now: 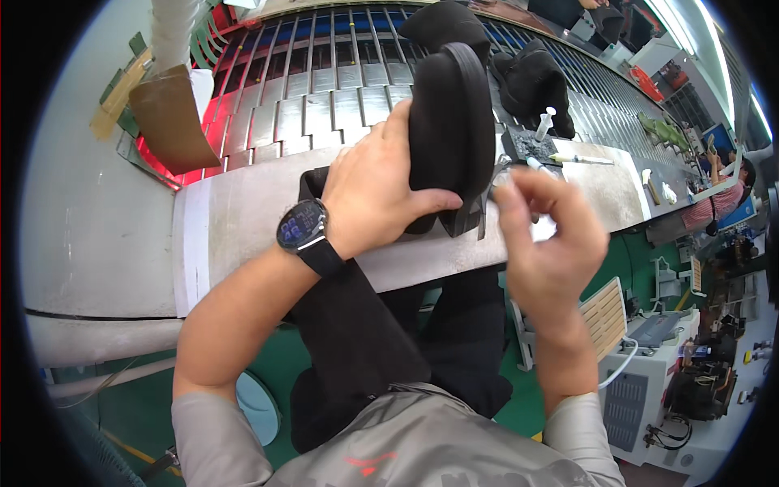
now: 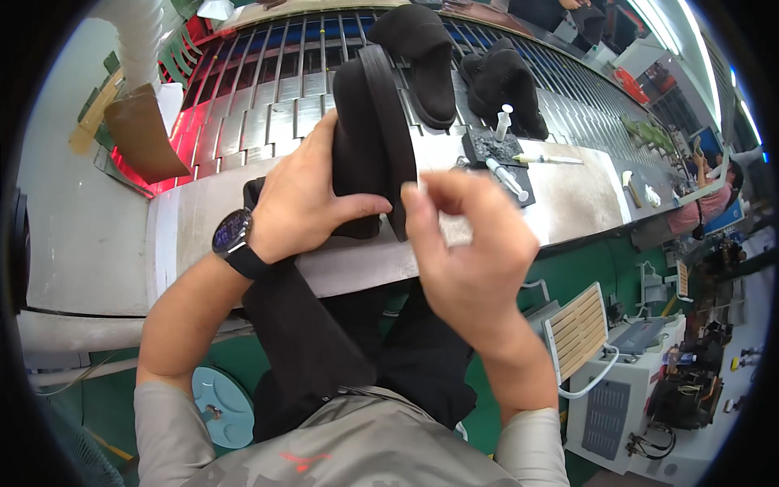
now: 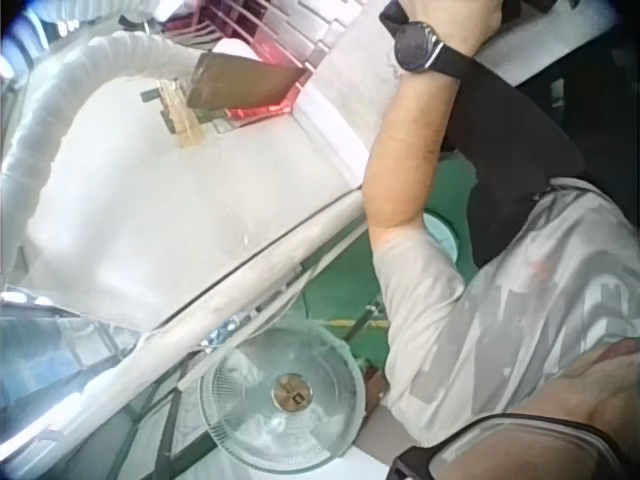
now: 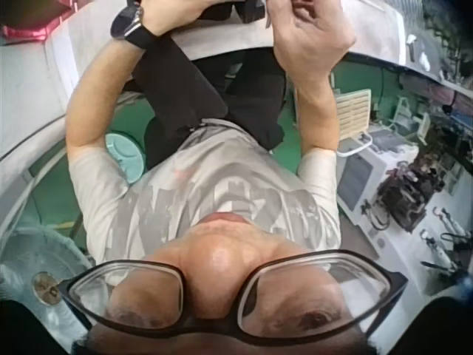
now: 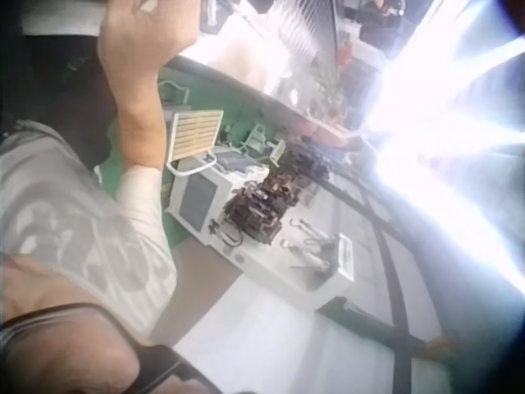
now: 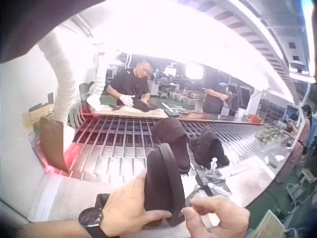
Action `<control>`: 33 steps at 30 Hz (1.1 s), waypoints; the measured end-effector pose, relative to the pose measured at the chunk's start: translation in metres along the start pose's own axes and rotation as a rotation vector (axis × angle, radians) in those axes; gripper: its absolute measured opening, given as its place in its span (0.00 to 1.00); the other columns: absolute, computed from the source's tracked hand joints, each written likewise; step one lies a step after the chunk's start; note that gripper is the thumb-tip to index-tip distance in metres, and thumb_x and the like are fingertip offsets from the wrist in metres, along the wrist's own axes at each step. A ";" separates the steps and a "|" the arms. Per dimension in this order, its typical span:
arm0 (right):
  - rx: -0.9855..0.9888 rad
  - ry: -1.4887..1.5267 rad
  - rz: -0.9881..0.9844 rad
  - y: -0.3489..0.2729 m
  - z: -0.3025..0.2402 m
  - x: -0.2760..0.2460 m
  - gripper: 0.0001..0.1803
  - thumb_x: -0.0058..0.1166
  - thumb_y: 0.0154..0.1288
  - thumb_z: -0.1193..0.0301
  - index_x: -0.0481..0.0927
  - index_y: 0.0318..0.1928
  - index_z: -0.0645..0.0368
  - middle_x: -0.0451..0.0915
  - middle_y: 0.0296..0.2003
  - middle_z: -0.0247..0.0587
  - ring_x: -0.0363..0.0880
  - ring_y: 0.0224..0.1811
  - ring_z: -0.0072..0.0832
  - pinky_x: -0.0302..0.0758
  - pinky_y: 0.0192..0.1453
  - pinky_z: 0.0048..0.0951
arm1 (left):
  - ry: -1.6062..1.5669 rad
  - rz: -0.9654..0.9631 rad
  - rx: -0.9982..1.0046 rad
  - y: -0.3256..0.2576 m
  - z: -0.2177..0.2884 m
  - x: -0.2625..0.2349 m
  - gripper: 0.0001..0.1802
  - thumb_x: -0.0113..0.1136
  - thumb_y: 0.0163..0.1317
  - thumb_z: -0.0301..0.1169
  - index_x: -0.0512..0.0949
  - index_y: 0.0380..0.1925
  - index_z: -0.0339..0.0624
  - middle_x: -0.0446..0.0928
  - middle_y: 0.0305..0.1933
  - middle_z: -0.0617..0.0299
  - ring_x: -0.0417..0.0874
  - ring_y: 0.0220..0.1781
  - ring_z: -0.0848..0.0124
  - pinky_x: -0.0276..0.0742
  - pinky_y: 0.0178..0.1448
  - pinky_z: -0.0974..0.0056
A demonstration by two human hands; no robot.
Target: The person rubs their fingers and palms over the exterior surface and edges of a black boot and its detached sole, checking the finish before placing them onto a conveyor belt.
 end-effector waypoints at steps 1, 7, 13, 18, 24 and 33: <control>-0.051 0.011 0.049 0.018 0.001 0.000 0.14 0.72 0.68 0.71 0.88 0.50 0.67 0.92 0.37 0.47 0.93 0.36 0.33 0.85 0.39 0.35 | -0.020 0.012 -0.026 0.001 -0.001 -0.003 0.63 0.87 0.50 0.50 0.61 0.77 0.29 0.81 0.63 0.35 0.85 0.64 0.40 0.81 0.67 0.47; -0.175 -0.075 -0.139 0.083 0.006 0.047 0.20 0.73 0.65 0.70 0.88 0.53 0.68 0.91 0.36 0.54 0.93 0.35 0.35 0.85 0.40 0.32 | -0.015 0.013 -0.066 0.003 -0.008 -0.001 0.62 0.87 0.50 0.48 0.61 0.77 0.30 0.81 0.64 0.36 0.85 0.65 0.42 0.82 0.67 0.47; 0.104 0.310 -0.396 0.107 0.014 0.051 0.18 0.68 0.69 0.74 0.87 0.56 0.74 0.93 0.40 0.52 0.92 0.39 0.25 0.87 0.46 0.27 | 0.008 0.044 -0.060 0.004 -0.023 0.004 0.63 0.86 0.51 0.51 0.61 0.76 0.26 0.83 0.57 0.38 0.86 0.59 0.43 0.83 0.60 0.46; 0.146 0.319 -0.486 0.115 0.022 0.058 0.20 0.67 0.71 0.76 0.86 0.60 0.72 0.93 0.42 0.47 0.89 0.43 0.19 0.86 0.48 0.24 | 0.048 0.078 -0.034 0.006 -0.030 0.005 0.65 0.84 0.52 0.57 0.61 0.75 0.21 0.83 0.53 0.37 0.87 0.55 0.44 0.84 0.56 0.46; -0.144 -0.112 -0.385 0.116 0.006 0.077 0.13 0.65 0.67 0.72 0.77 0.31 0.69 0.78 0.20 0.58 0.80 0.25 0.56 0.78 0.32 0.43 | -0.015 0.019 -0.147 0.013 -0.038 0.000 0.61 0.86 0.52 0.50 0.62 0.76 0.28 0.83 0.61 0.37 0.87 0.61 0.42 0.83 0.63 0.47; -0.213 -0.504 -0.468 0.113 -0.018 0.101 0.24 0.60 0.66 0.70 0.82 0.57 0.75 0.83 0.31 0.68 0.88 0.36 0.58 0.82 0.45 0.46 | 0.026 0.050 -0.130 0.017 -0.058 0.000 0.59 0.84 0.53 0.55 0.65 0.69 0.21 0.85 0.52 0.37 0.89 0.54 0.43 0.86 0.56 0.45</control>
Point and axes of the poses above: each hand's wrist, its own y-axis towards the middle knuckle, its own x-axis out of the palm, z = x × y, the point moved 3 cm from there along y, towards the middle knuckle
